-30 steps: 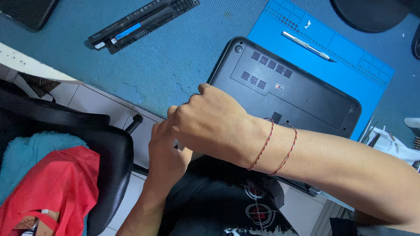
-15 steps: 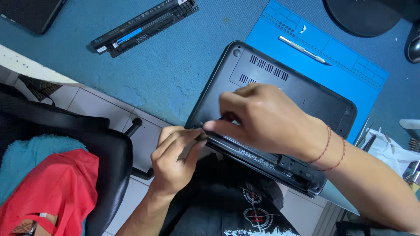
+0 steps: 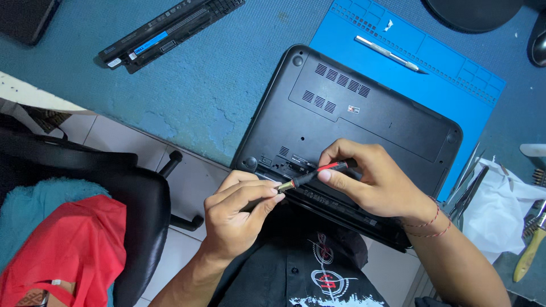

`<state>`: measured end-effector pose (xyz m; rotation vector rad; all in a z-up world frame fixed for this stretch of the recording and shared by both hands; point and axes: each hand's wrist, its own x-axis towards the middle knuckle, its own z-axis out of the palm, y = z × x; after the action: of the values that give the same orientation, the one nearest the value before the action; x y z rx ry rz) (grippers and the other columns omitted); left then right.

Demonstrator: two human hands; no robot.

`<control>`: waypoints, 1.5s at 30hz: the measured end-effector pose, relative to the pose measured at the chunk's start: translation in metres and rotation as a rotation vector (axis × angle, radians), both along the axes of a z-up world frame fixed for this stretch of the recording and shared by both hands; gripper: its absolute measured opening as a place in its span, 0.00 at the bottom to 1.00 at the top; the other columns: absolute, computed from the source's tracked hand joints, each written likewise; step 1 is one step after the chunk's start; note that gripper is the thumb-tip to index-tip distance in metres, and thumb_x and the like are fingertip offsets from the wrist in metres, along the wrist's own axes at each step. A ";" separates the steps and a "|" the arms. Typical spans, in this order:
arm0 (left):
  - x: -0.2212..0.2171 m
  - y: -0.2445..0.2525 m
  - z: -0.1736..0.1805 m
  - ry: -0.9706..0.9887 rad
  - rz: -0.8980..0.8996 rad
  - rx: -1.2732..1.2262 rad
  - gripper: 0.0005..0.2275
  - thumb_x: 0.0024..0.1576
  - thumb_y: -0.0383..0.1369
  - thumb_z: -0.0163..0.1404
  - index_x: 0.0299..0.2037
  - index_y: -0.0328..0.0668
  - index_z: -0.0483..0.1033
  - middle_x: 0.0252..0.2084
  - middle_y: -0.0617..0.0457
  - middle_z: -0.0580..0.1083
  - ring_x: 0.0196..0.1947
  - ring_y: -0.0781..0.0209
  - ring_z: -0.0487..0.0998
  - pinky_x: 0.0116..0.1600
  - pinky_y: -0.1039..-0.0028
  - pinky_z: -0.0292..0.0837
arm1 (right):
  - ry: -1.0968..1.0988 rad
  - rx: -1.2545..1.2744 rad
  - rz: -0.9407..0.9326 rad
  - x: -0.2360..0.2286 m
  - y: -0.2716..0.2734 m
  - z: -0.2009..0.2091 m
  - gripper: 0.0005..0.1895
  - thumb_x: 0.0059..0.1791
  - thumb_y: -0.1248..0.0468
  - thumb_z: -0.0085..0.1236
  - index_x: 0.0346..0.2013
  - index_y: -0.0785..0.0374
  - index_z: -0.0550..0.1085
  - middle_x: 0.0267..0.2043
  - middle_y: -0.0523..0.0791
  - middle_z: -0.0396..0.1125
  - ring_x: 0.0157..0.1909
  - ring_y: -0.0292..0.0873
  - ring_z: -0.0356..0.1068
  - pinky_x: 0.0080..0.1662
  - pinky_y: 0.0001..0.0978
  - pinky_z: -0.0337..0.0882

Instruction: The person uses a screwdriver to remove screws from the bottom panel of a laptop. After removing the screws, they detach the laptop battery and then lift the bottom cover off the device.

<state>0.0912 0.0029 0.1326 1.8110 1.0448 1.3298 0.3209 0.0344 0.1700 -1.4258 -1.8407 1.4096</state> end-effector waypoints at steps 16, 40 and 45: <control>0.016 -0.030 -0.038 -0.704 -0.099 -0.593 0.04 0.49 0.20 0.55 0.33 0.33 0.76 0.32 0.44 0.77 0.31 0.58 0.79 0.41 0.77 0.77 | 0.402 -0.103 -0.501 -0.001 -0.077 -0.037 0.08 0.46 0.62 0.54 0.32 0.65 0.69 0.21 0.47 0.69 0.24 0.37 0.69 0.29 0.23 0.67; 0.025 -0.029 -0.034 -0.556 0.041 -0.462 0.03 0.51 0.22 0.53 0.33 0.33 0.78 0.32 0.45 0.76 0.30 0.60 0.80 0.37 0.81 0.79 | 0.492 -0.127 -0.622 -0.010 -0.091 -0.053 0.09 0.46 0.63 0.54 0.33 0.68 0.68 0.21 0.50 0.67 0.22 0.42 0.70 0.27 0.26 0.69; 0.019 -0.023 -0.031 -0.437 -0.033 -0.318 0.04 0.51 0.21 0.54 0.34 0.38 0.76 0.34 0.44 0.77 0.34 0.57 0.82 0.42 0.77 0.81 | 0.479 -0.058 -0.631 -0.014 -0.092 -0.052 0.09 0.47 0.62 0.52 0.31 0.67 0.68 0.21 0.49 0.67 0.21 0.41 0.70 0.26 0.25 0.68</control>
<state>0.1104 -0.0197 0.1012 1.2286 0.9172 1.3689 0.3070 -0.0572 0.1177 -1.3702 -0.9473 1.3164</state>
